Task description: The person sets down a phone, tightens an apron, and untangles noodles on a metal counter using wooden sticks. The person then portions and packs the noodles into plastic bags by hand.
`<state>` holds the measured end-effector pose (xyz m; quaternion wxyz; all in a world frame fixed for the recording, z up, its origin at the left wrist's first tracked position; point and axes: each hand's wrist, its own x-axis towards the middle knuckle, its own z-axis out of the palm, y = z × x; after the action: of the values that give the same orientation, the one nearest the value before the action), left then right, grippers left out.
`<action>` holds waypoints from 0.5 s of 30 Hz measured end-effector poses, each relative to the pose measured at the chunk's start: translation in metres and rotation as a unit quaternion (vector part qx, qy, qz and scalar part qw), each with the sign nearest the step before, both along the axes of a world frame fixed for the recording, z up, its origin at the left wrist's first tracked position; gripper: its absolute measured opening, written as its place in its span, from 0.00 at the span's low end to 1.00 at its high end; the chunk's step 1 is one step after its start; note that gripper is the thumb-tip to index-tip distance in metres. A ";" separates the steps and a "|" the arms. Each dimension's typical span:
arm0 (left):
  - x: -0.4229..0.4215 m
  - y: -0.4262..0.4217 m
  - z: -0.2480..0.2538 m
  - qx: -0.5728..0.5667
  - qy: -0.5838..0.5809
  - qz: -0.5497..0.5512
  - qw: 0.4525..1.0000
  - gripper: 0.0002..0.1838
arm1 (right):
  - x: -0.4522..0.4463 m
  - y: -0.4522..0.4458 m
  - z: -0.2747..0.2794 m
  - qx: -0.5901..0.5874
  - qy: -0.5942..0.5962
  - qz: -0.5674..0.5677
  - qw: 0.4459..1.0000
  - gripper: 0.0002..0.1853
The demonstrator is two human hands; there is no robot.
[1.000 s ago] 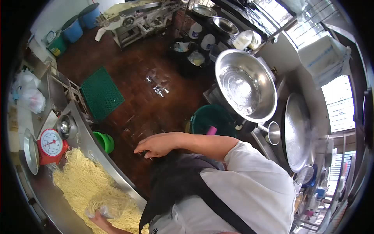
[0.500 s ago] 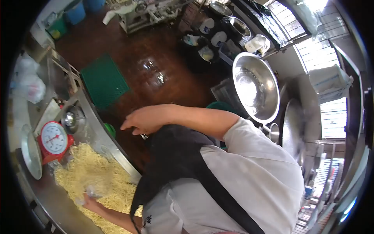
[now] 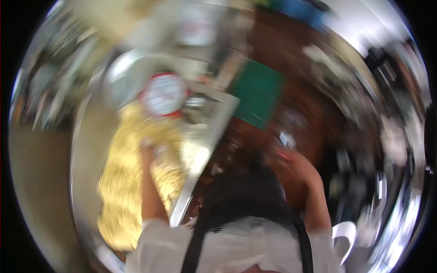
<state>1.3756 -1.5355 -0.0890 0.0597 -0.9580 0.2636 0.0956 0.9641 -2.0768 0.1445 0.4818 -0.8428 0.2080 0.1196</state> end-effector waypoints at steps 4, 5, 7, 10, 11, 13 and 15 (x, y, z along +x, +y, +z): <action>-0.072 -0.113 0.108 -0.194 -0.123 0.367 0.902 0.32 | 0.024 -0.106 -0.029 -0.037 -0.108 0.060 0.992 0.23; -0.086 -0.128 0.115 -0.201 -0.158 0.376 0.890 0.29 | 0.044 -0.123 -0.027 -0.017 -0.116 0.091 0.989 0.23; -0.113 -0.136 0.125 -0.251 -0.220 0.353 0.874 0.25 | 0.075 -0.148 -0.026 0.021 -0.125 0.133 0.983 0.23; -0.135 -0.123 0.133 -0.319 -0.241 0.419 0.815 0.20 | 0.157 -0.132 0.008 0.032 -0.169 0.247 0.954 0.21; -0.144 -0.116 0.121 -0.340 -0.282 0.423 0.792 0.18 | 0.182 -0.123 0.021 0.039 -0.173 0.281 0.943 0.21; -0.154 -0.106 0.103 -0.449 -0.200 0.533 0.689 0.15 | 0.225 -0.107 0.023 0.005 -0.214 0.377 0.901 0.22; -0.162 -0.130 0.120 -0.533 -0.187 0.566 0.601 0.13 | 0.263 -0.090 0.031 -0.001 -0.230 0.448 0.864 0.23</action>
<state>1.2132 -1.6652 0.0309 -0.4792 -0.7745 -0.3442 -0.2281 1.2272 -2.1672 0.1757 0.4096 -0.8492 -0.3087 0.1257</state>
